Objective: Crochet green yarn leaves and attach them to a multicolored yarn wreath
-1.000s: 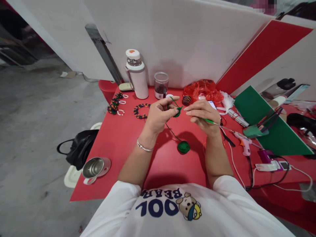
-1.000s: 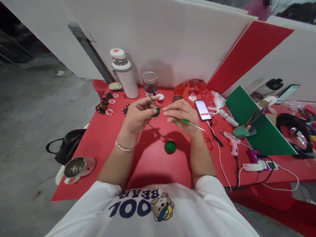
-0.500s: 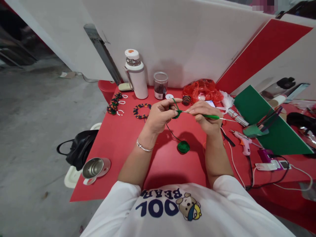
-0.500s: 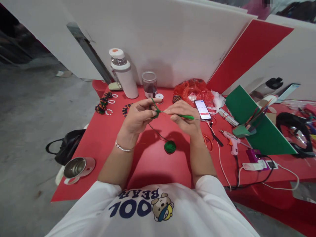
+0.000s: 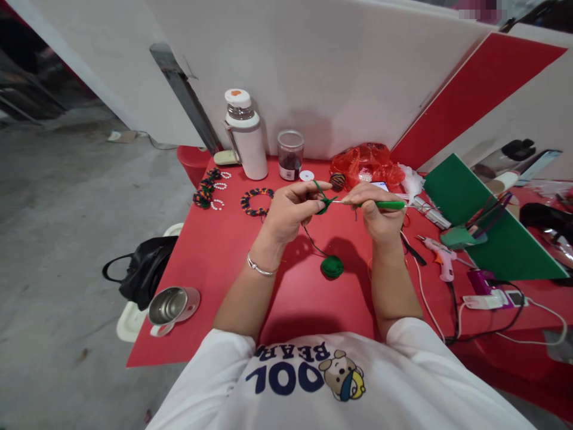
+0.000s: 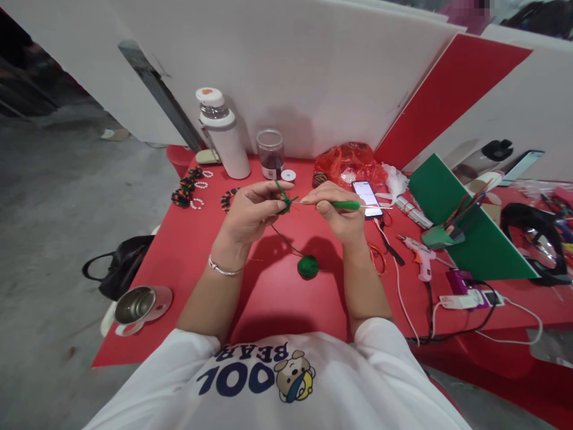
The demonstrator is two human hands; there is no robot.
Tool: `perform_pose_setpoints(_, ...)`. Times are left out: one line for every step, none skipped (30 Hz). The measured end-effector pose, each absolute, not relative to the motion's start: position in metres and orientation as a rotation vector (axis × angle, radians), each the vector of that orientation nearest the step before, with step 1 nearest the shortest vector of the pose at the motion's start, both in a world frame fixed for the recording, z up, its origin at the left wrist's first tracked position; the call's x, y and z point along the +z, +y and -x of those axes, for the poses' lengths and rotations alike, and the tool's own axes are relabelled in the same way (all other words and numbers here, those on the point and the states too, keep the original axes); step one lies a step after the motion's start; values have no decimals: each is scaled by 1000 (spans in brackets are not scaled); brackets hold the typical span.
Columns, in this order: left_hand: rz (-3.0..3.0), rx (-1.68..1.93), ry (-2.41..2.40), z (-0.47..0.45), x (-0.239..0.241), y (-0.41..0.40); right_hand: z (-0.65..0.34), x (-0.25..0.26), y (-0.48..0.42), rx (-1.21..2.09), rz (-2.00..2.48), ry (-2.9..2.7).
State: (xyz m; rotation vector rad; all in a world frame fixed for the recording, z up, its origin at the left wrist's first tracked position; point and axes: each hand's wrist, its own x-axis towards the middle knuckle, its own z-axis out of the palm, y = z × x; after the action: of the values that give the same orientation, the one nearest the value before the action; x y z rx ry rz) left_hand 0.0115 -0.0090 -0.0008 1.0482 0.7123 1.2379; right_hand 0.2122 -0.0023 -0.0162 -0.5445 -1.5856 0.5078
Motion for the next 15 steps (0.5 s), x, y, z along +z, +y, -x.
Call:
perform_pose_setpoints(-1047,1235,717,-12,-1,-9,-211,-16,-3,536,561,-1573)
perform_pose_setpoints(-1044,1235,720,-12,-1,-9,-210,-16,-3,569,573,-1556)
perform_pose_setpoints(-1042,1237,720,-12,-1,-9,-208,-16,-4,606,582,-1533)
perform_pose_setpoints(-1042,1240,720,-13,-1,-10,-206,-16,-4,646,588,-1498)
perform_pose_setpoints(-1045,1241,719,-13,0,-10,-204,-15,-5,692,593,-1451)
perform_pose_setpoints(-1048,1243,719,-14,0,-10,-202,-15,-5,743,596,-1396)
perform_pose_setpoints(-1049,1246,718,-14,0,-10,-201,-14,-4,799,602,-1339)
perform_pose_setpoints(-1045,1247,718,-14,0,-10,-199,-14,-4,857,611,-1285)
perform_pose_setpoints(-1036,1245,718,-14,1,-10,-199,-14,-3,912,622,-1236)
perform_pose_setpoints(-1025,1242,720,-14,1,-11,-198,-14,-1,963,634,-1196)
perform_pose_setpoints(-1017,1238,722,-15,0,-11,-198,-15,0,1008,646,-1161)
perform_pose_setpoints(-1015,1234,725,-15,0,-11,-198,-15,1,1049,659,-1129)
perform_pose_setpoints(-1022,1233,727,-16,-1,-11,-197,-16,2,1087,670,-1102)
perform_pose_setpoints(-1034,1237,726,-17,-1,-10,-197,-17,2,1124,680,-1078)
perform_pose_setpoints(-1050,1244,723,-18,-2,-10,-196,-18,3,1158,692,-1060)
